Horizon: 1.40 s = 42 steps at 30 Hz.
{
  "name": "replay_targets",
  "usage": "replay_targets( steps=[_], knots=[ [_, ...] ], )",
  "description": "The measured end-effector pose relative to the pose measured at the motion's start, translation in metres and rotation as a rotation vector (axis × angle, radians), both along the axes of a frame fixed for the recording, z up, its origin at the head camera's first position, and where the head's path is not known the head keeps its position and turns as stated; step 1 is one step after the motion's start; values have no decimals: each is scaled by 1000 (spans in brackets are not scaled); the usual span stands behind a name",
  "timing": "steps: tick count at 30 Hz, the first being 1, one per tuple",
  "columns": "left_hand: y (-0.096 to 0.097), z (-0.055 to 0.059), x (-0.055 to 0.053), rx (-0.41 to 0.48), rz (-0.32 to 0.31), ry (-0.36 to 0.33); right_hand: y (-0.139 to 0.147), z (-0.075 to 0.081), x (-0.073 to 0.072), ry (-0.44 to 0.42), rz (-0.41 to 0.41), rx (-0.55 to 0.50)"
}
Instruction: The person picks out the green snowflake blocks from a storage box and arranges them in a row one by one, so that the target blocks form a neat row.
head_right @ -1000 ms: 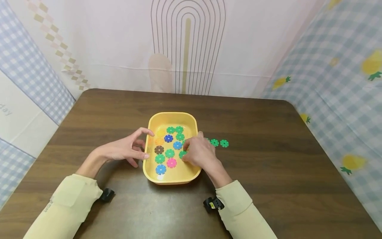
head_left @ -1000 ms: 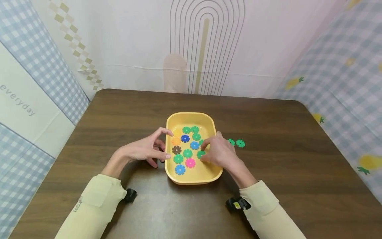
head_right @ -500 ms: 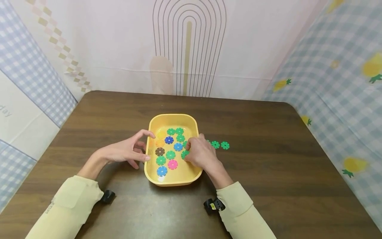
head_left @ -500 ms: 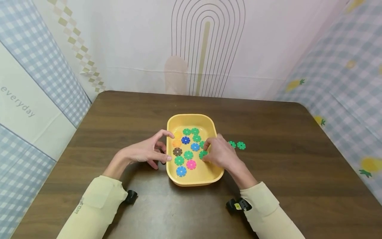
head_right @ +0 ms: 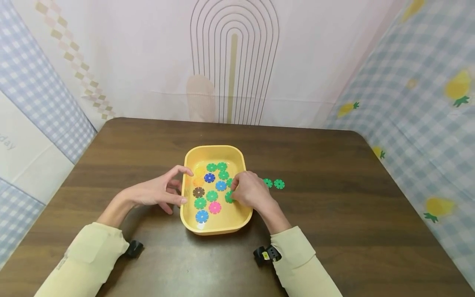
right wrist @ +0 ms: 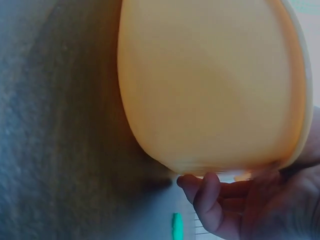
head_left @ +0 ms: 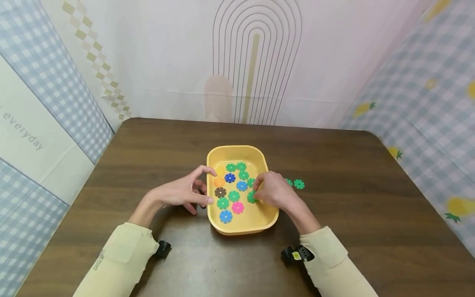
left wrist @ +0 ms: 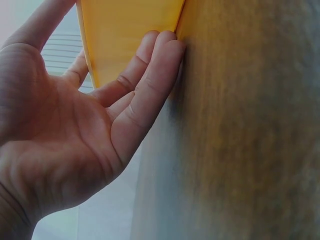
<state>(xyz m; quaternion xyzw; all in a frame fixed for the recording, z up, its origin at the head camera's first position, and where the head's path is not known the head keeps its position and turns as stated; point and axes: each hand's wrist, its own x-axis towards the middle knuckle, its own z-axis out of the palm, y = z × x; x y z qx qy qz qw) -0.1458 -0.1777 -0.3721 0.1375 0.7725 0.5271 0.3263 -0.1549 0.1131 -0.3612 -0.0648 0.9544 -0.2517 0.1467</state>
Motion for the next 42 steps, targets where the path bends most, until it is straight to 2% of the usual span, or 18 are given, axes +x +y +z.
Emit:
replay_targets(
  steps=[6, 12, 20, 26, 36, 42],
  knots=[
    [1, 0, 1, -5, 3, -3, 7, 5, -4, -74, -2, -24],
    [0, 0, 1, -11, 3, -8, 11, 8, -1, -78, -6, -88],
    [1, 0, 1, -18, 0, 6, 28, 22, 3, 16, 1, -218],
    [0, 0, 0, -26, -10, 18, 47, 27, 0, 56, -40, -347],
    [-1, 0, 0, -24, -26, 30, 79, 21, -5, -46, -64, -561],
    [-1, -2, 0, -14, -42, 47, 89, 15, -7, -102, -111, -670]
  ],
)
